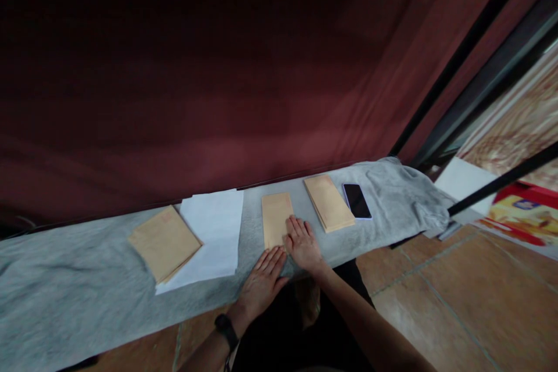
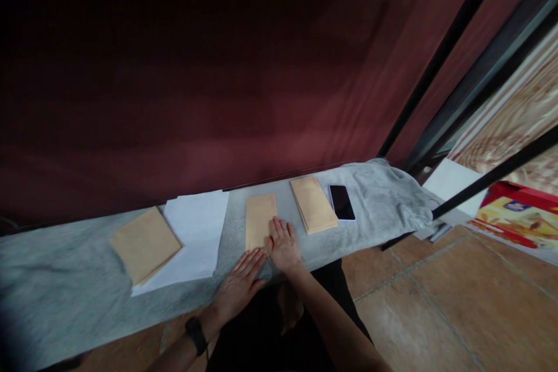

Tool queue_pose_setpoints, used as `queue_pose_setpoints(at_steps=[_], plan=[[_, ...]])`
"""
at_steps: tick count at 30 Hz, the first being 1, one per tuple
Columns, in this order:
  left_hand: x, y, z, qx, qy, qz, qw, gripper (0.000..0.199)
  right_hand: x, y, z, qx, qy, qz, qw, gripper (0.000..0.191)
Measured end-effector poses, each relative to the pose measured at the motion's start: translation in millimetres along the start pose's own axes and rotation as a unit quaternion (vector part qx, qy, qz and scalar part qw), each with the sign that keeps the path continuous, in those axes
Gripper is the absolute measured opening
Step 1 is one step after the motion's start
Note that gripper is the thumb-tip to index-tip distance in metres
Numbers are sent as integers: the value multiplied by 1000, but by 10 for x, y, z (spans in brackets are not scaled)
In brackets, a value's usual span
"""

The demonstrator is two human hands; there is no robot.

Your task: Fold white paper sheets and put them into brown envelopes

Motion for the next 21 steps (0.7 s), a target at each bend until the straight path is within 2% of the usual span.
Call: queue_pose_setpoints(at_steps=[3, 6, 11, 16, 21], plan=[[18, 0, -31, -8, -3, -1, 1000, 56, -256, -52, -87, 17, -14, -31, 999, 52], [92, -8, -87, -26, -8, -32, 999, 44, -474, -112, -186, 27, -16, -47, 998, 50], [341, -25, -111, -38, 1, -77, 996, 42, -655, -194, -313, 32, -22, -55, 998, 50], [671, -81, 41, -22, -1, -67, 998, 48, -692, -211, -321, 37, 3, -56, 998, 48], [1054, -238, 240, -4, -31, -82, 996, 53, -678, -221, -331, 39, 1, -43, 998, 50]])
Point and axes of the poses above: each hand's wrist, its own x-axis towards the middle knuckle, its own z-axis out of the palm, y = z × x, the point moved 3 cm from there along x, towards the middle knuckle, and after that the axes turned 13 degrees about x, right-handed, at the moved point
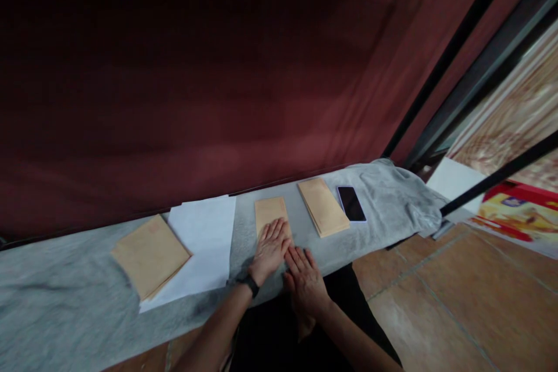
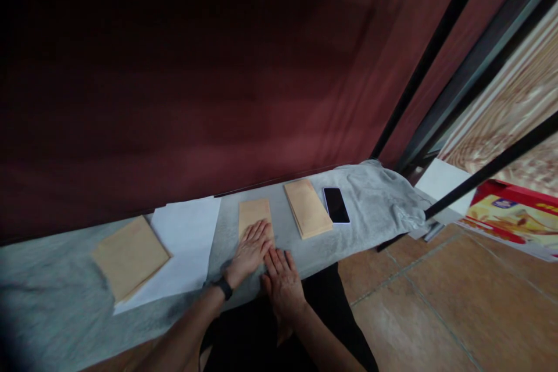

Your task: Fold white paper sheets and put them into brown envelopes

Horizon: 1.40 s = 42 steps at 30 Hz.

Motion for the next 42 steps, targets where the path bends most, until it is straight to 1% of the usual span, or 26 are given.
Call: queue_pose_setpoints(at_steps=[4, 7, 10, 13, 17, 20, 22, 27, 34, 37, 42], plan=[[286, -99, 67, 11, -6, -43, 999, 56, 17, -17, -43, -3, -8, 6, 1000, 52], [409, -141, 84, 10, -3, -57, 998, 57, 24, -18, -64, -2, -15, 13, 1000, 51], [442, -158, 99, 9, -6, -67, 998, 57, 30, -16, -76, 5, -25, 18, 1000, 53], [392, -162, 121, 10, -9, -71, 997, 57, 34, -15, -76, 11, -29, 25, 999, 53], [233, -166, 148, 11, 4, -63, 998, 59, 26, -13, -53, 14, -24, 34, 999, 52], [78, -162, 143, 17, -3, -65, 998, 59, 14, -12, -31, 14, -22, 39, 999, 51], [-36, -149, 111, 22, -4, -74, 997, 61, 5, -16, -23, 13, -18, 43, 999, 51], [-369, -90, 22, 28, 15, -92, 995, 63, -33, -35, -3, 6, -5, 45, 999, 52], [-839, -11, -4, 41, 68, -162, 984, 64, -126, -2, 51, -14, 15, 53, 998, 54], [-965, 22, -35, 45, 74, -181, 980, 61, -160, 26, 49, -14, 21, 53, 998, 54], [-1108, 34, -83, 48, 69, -166, 982, 57, -197, 48, 26, -17, 26, 50, 998, 52]])
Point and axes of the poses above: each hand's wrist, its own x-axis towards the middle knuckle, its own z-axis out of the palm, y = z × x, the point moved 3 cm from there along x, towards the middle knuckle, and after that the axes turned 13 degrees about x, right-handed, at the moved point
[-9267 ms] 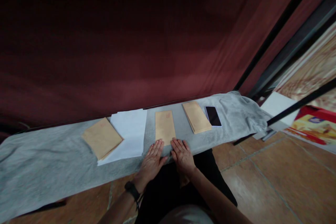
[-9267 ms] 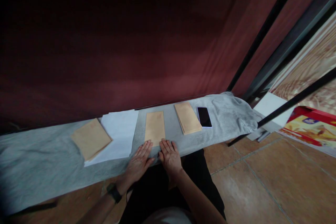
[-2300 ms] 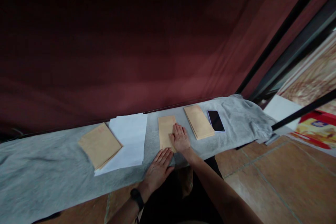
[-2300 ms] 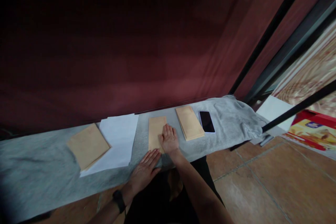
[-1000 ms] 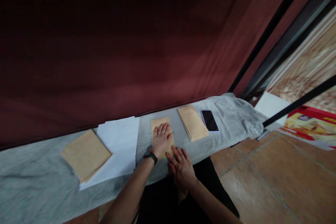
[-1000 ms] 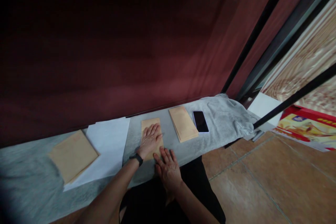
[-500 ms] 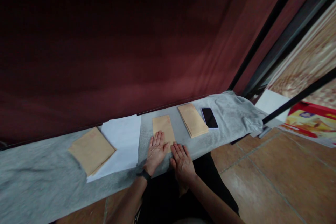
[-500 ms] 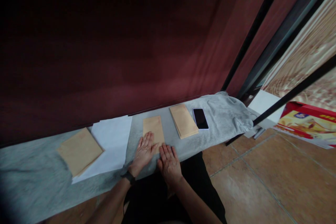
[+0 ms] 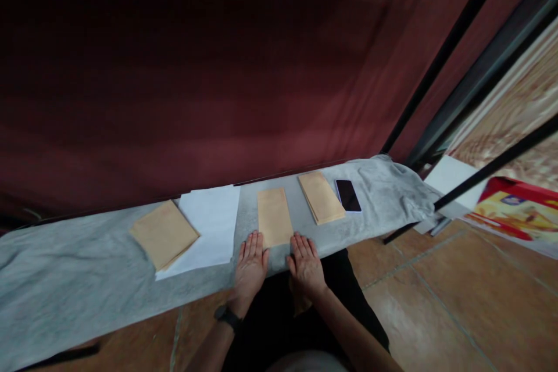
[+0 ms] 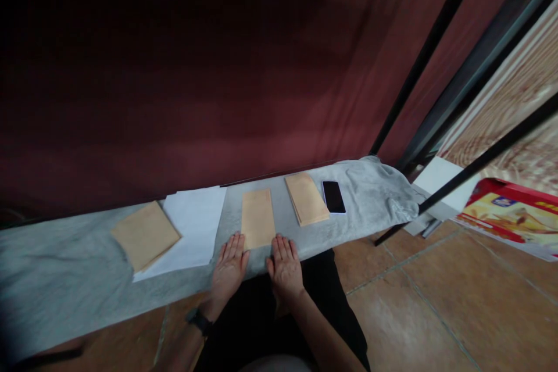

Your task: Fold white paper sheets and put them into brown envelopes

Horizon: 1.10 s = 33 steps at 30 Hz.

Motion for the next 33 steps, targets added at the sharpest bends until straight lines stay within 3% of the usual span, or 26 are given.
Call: queue_pose_setpoints(at_steps=[11, 16, 22, 29, 33], plan=[[-95, 111, -154, 23, -33, 8, 999, 49, 58, -89, 12, -11, -14, 14, 1000, 50], [-106, 136, -202, 42, -54, 8, 998, 49, 201, -227, 95, 20, -50, -34, 998, 47], [-97, 171, -247, 33, -80, 12, 996, 52, 92, -136, 100, 20, -23, -53, 998, 55], [398, 521, -95, -23, -171, 57, 983, 56, -10, -54, 182, 21, -3, -56, 998, 53], [757, 581, 40, -39, -192, 58, 979, 60, 3, -78, 206, 23, 6, -34, 999, 53]])
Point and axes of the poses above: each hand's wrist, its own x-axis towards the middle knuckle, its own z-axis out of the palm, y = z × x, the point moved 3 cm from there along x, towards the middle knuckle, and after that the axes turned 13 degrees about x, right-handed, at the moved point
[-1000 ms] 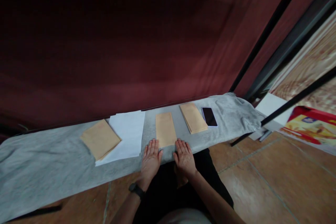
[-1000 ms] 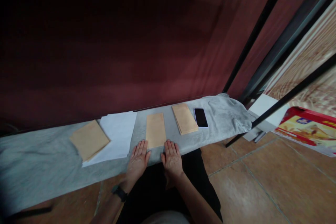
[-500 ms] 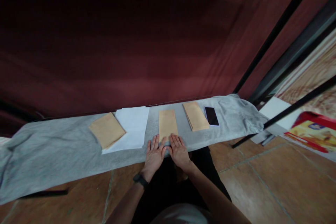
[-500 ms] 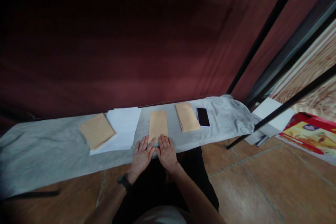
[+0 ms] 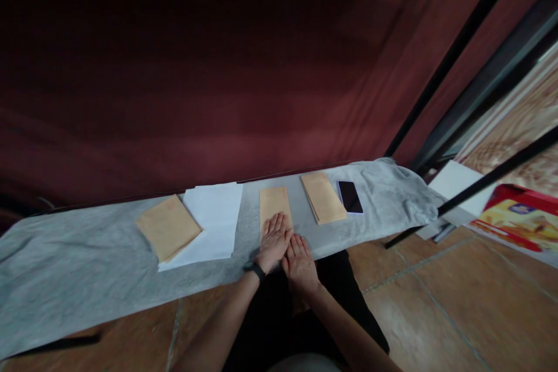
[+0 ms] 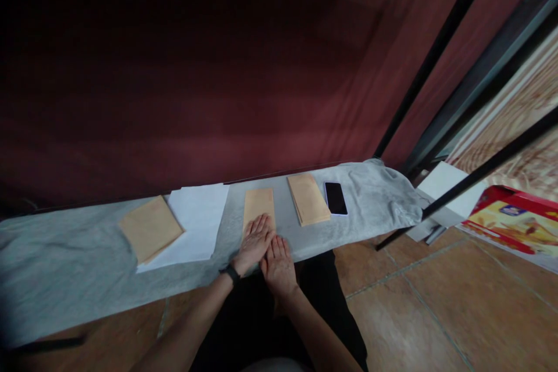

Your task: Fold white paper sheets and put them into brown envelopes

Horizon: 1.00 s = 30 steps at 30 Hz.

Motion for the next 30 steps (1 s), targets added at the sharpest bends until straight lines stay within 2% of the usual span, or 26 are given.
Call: queue_pose_setpoints(at_steps=[6, 14, 22, 30], plan=[[371, -74, -24, 6, 14, -3, 1000, 63, 17, -53, -44, -2, 6, 3, 1000, 55], [643, -103, -8, -9, 25, -28, 999, 64, 36, -73, -77, -15, 1, -2, 1000, 61], [581, -164, -22, 6, 35, -29, 999, 61, 41, -75, -93, -26, -4, -12, 1000, 59], [451, -309, 19, 30, 42, -72, 996, 65, 38, -79, -102, -25, 1, -12, 1000, 59]])
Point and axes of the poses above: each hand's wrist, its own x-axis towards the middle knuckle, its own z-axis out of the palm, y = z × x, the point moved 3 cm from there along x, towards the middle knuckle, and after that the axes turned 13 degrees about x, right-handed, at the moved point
